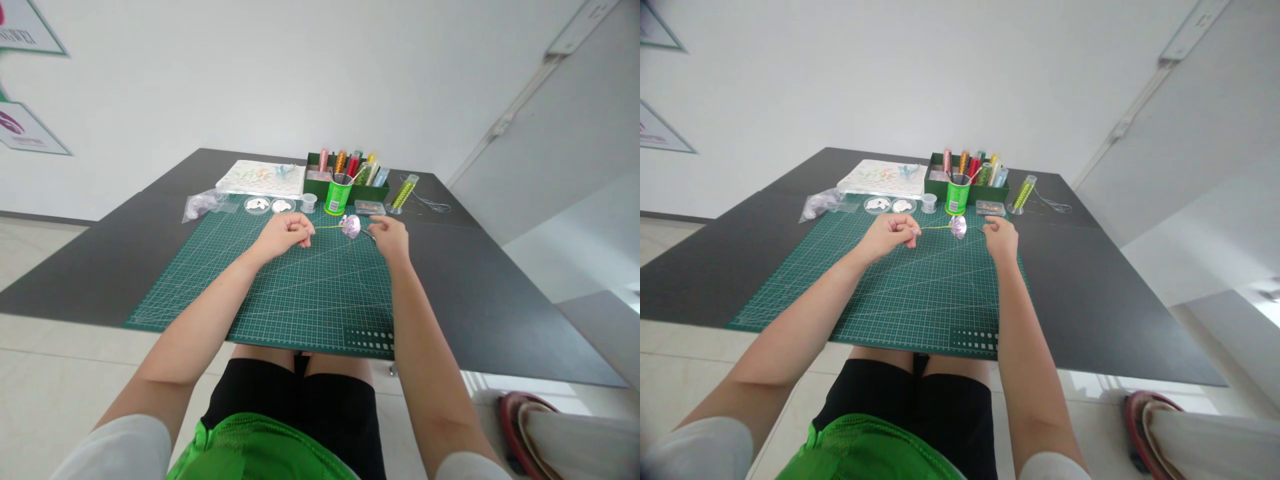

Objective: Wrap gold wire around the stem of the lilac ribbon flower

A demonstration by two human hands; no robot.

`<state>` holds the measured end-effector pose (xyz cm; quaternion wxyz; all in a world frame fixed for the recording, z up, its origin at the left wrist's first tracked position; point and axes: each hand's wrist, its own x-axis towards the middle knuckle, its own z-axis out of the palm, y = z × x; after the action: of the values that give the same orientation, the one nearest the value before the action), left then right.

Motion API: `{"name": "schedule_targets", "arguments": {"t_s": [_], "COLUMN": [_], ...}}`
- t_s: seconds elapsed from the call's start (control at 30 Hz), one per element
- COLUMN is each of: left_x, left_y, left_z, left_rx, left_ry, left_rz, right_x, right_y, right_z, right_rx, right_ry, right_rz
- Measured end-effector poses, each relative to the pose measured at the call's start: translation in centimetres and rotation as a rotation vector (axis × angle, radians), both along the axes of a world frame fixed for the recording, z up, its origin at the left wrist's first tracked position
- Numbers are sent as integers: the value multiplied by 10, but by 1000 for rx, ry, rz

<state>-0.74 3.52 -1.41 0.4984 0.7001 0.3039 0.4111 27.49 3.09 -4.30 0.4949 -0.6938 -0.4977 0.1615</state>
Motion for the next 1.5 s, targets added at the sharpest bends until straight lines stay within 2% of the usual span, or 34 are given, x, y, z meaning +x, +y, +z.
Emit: {"name": "schedule_targets", "arguments": {"t_s": [0.1, 0.2, 0.3, 0.37, 0.4, 0.47, 0.57, 0.63, 0.73, 0.8, 0.87, 1.0, 1.07, 1.1, 1.3, 1.43, 1.5], "left_x": [0, 2, 3, 3, 3, 3, 2, 2, 2, 3, 4, 3, 1, 0, -7, -12, -14], "left_y": [3, 3, 3, 3, 3, 2, 1, -1, -3, -4, -5, -5, -5, -4, -4, -6, -7], "left_z": [0, 0, -2, -2, -1, 0, 4, 7, 9, 8, 7, 4, 4, 4, 7, 13, 17], "left_rx": [19, 33, 49, 51, 51, 50, 44, 36, 29, 26, 27, 46, 54, 54, 10, -51, -67], "left_ry": [-15, -15, -1, 12, 17, 24, 16, 9, 10, 10, 9, 38, 78, 105, 244, 187, 117], "left_rz": [98, 174, 218, 240, 253, 281, 314, 322, 322, 319, 315, 298, 272, 248, 32, -136, -168], "right_x": [-5, -18, -31, -35, -35, -31, -21, -16, -14, -20, -29, -52, -58, -59, -39, -31, -32], "right_y": [-1, -5, -11, -14, -15, -16, -15, -14, -15, -16, -17, -24, -28, -29, -31, -28, -25], "right_z": [3, 8, 10, 10, 9, 8, 8, 11, 15, 17, 17, 16, 19, 21, 37, 35, 29], "right_rx": [113, 187, -32, -203, -261, -287, -140, 21, 257, 370, 364, 9, -103, -111, 125, 113, 74], "right_ry": [-116, -124, 0, -9, -50, -183, -354, -384, -383, -372, -295, 27, 138, 197, 645, 711, 673], "right_rz": [-12, 167, 483, 599, 582, 395, -7, -151, -219, -139, 54, 499, 648, 681, 610, 542, 479]}}
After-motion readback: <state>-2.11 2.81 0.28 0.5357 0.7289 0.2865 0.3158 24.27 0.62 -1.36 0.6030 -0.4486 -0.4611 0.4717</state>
